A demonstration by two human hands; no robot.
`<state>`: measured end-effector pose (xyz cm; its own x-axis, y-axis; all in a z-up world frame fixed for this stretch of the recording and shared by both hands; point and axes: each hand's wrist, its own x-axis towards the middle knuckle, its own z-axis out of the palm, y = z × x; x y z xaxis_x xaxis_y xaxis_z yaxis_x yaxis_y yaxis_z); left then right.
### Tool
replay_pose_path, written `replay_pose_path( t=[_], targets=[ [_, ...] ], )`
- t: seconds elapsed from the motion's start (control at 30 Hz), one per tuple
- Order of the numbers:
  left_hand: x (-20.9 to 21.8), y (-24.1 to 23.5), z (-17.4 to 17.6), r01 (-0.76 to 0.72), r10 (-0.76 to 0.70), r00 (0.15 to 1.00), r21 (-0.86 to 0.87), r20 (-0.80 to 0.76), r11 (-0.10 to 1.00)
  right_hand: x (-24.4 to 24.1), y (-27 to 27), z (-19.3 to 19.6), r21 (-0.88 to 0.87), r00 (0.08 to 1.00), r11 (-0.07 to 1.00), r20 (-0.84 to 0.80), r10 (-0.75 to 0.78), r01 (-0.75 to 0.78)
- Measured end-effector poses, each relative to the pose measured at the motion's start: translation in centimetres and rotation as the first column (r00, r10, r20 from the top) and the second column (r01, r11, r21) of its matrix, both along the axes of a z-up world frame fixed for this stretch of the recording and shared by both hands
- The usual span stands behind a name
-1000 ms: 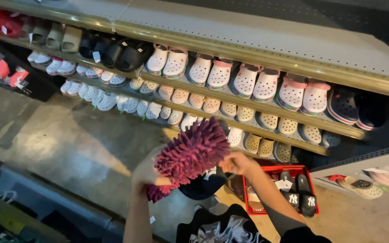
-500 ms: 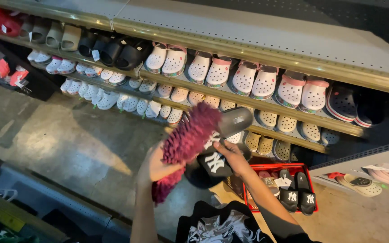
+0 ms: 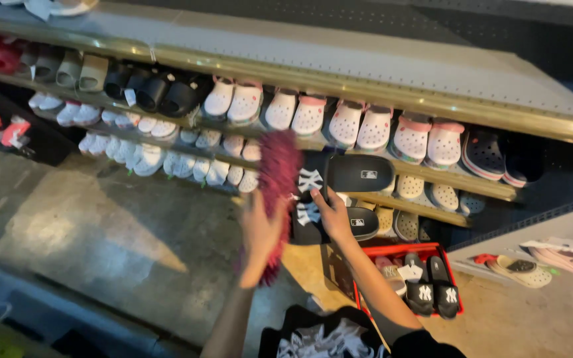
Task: Dusting and cleaning various pairs of sandals and slides on store shelves using a handheld microfiber duster.
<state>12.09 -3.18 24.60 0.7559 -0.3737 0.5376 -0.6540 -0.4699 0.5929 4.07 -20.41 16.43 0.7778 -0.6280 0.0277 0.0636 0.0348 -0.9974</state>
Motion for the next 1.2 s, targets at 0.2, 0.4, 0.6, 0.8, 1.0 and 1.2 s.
replay_pose_path(
  t=[0.2,0.4,0.6,0.8,1.0,1.2],
  targets=[
    [3.4,1.8,-2.6,-0.098,0.122,0.973,0.129,-0.194,0.987,-1.9,-1.4,8.1,-0.222,0.941,0.965,-0.334,0.057,-0.137],
    [2.2,-0.2,7.0,0.170,-0.176,0.973,0.051,0.151,0.984,-2.2,-3.4,9.1,-0.297,0.560,0.542,-0.713,0.422,-0.786],
    [0.8,-5.4,9.8,0.529,-0.553,0.830,0.428,-0.078,0.733,-1.9,1.3,2.6,-0.483,0.530,0.227,-0.806,0.262,-0.846],
    [0.2,-6.2,9.3,0.556,-0.560,0.824,0.309,-0.084,0.772,-0.9,1.4,3.5,-0.653,0.659,0.087,-0.743,0.117,-0.752],
    [0.0,-6.0,12.0,0.379,-0.439,0.894,0.373,0.088,0.847,-1.4,1.8,1.7,-0.646,0.647,0.027,-0.763,0.002,-0.763],
    [2.4,-4.3,12.4,0.175,-0.160,0.980,-0.124,0.121,0.977,-3.7,1.4,18.5,-0.526,0.590,0.361,-0.802,0.091,-0.770]
  ],
)
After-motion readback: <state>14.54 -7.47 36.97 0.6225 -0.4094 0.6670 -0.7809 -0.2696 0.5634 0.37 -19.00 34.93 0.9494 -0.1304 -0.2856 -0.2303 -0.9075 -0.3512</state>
